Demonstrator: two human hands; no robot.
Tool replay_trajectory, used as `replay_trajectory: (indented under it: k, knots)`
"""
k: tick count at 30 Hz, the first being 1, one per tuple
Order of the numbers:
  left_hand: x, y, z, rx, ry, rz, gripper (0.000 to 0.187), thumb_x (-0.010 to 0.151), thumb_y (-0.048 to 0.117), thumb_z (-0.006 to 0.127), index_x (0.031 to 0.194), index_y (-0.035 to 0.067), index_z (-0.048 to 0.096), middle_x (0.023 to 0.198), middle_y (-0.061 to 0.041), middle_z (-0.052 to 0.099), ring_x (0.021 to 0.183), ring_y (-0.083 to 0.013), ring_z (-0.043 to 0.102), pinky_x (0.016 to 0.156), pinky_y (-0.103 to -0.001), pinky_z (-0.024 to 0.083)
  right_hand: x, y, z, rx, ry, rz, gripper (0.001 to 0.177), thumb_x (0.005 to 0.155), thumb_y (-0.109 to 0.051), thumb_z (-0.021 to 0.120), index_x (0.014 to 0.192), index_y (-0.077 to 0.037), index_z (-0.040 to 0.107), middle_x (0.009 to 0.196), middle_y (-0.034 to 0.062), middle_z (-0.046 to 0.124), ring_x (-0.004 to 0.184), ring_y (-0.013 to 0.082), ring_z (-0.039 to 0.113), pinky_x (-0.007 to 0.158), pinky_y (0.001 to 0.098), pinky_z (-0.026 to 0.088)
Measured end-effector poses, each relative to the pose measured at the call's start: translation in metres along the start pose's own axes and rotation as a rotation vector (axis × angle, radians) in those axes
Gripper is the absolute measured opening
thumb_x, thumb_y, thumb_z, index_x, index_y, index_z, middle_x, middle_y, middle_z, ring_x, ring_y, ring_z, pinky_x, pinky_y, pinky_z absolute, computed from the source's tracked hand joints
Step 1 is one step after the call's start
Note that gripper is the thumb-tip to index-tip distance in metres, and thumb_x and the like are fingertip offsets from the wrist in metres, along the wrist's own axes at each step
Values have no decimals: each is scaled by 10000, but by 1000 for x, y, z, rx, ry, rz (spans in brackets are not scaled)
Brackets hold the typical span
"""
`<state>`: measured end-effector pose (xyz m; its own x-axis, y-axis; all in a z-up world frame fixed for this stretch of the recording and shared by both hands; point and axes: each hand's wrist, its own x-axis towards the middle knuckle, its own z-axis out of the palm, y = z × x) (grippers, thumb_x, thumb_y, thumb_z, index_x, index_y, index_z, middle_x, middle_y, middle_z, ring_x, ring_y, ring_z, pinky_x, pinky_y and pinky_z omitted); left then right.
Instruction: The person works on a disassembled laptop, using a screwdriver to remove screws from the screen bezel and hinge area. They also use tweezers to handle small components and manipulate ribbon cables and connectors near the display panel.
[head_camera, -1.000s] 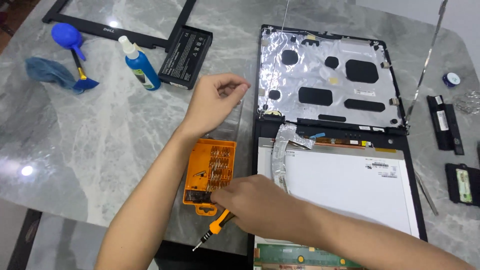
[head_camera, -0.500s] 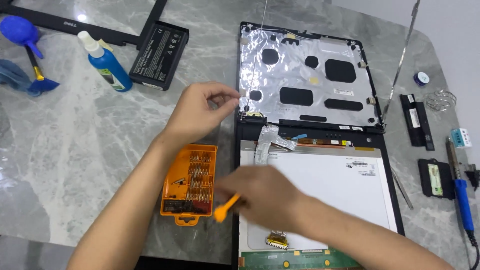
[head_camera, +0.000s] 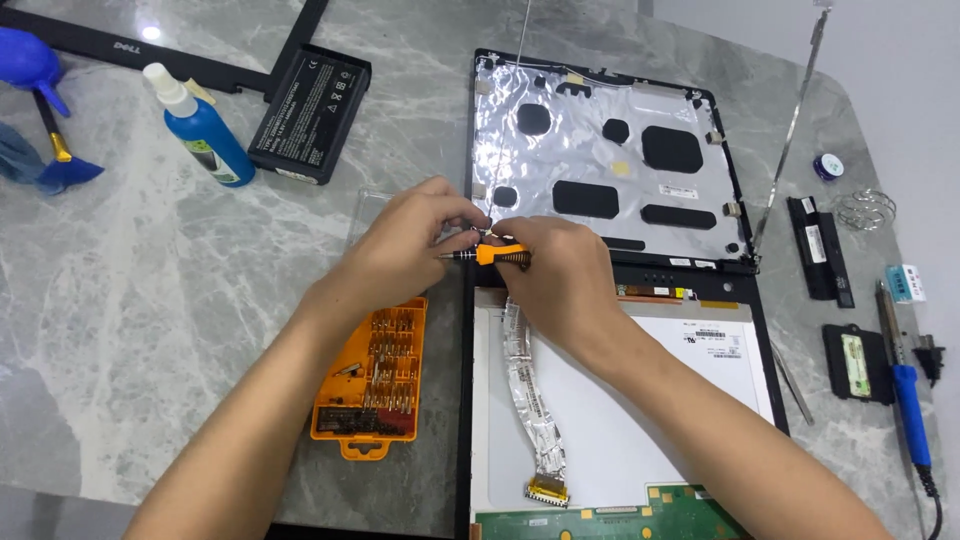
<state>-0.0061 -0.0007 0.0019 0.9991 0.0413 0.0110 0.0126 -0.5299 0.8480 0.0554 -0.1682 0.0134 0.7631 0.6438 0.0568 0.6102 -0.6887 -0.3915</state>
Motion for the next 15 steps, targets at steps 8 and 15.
replay_trajectory:
  k: [8, 15]
  knots:
    - [3, -5, -3, -21, -47, -14, 168, 872, 32, 587, 1015, 42, 677, 856, -61, 548, 747, -159, 497, 663, -309, 471, -1, -12, -7, 66, 14, -29, 281, 743, 10, 724, 1019, -42, 721, 825, 167, 713, 813, 331, 700, 683, 352, 584]
    - [-2, 1, -7, -186, -85, 14, 216, 880, 22, 559, 1070, 17, 661, 843, -53, 526, 792, -131, 487, 737, -276, 482, 2, -20, -4, 71, -19, 55, 244, 750, -39, 714, 994, -19, 711, 783, 162, 704, 771, 317, 695, 668, 364, 579]
